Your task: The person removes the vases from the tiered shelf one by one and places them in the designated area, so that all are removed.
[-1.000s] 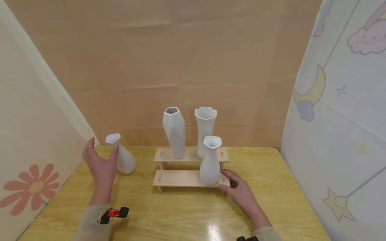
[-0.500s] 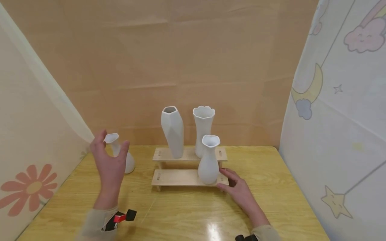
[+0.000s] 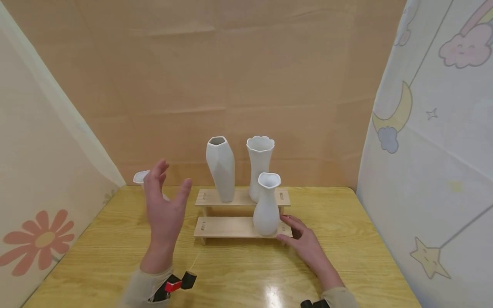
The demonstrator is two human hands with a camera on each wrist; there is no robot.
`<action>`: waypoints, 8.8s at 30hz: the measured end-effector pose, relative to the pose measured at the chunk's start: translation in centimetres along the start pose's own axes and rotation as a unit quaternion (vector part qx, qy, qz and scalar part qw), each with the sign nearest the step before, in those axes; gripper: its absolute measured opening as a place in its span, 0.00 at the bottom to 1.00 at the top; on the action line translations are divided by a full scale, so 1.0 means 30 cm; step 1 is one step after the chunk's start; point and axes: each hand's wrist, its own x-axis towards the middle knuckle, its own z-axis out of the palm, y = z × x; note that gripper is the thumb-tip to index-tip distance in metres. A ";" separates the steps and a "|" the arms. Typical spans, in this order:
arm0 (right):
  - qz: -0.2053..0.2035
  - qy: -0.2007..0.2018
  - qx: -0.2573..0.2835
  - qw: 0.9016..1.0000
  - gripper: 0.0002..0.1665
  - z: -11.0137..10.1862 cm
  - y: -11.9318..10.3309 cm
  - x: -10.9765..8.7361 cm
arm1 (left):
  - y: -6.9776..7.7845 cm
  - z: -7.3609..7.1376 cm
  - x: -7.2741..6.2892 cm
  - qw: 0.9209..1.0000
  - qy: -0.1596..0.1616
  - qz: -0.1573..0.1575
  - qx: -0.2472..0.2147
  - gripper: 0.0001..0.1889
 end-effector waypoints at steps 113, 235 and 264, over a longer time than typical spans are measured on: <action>-0.023 -0.001 0.000 1.000 0.41 -0.015 0.008 -0.007 | 0.094 0.453 -0.281 0.953 -0.281 -0.113 -0.010 0.28; -0.020 -0.013 0.029 0.999 0.41 -0.032 0.028 -0.031 | -0.450 -0.095 -0.139 0.970 -0.084 -0.215 0.078 0.29; -0.023 -0.016 0.031 0.999 0.41 -0.031 0.012 -0.027 | -0.480 -0.050 -0.129 0.975 -0.079 -0.174 0.111 0.28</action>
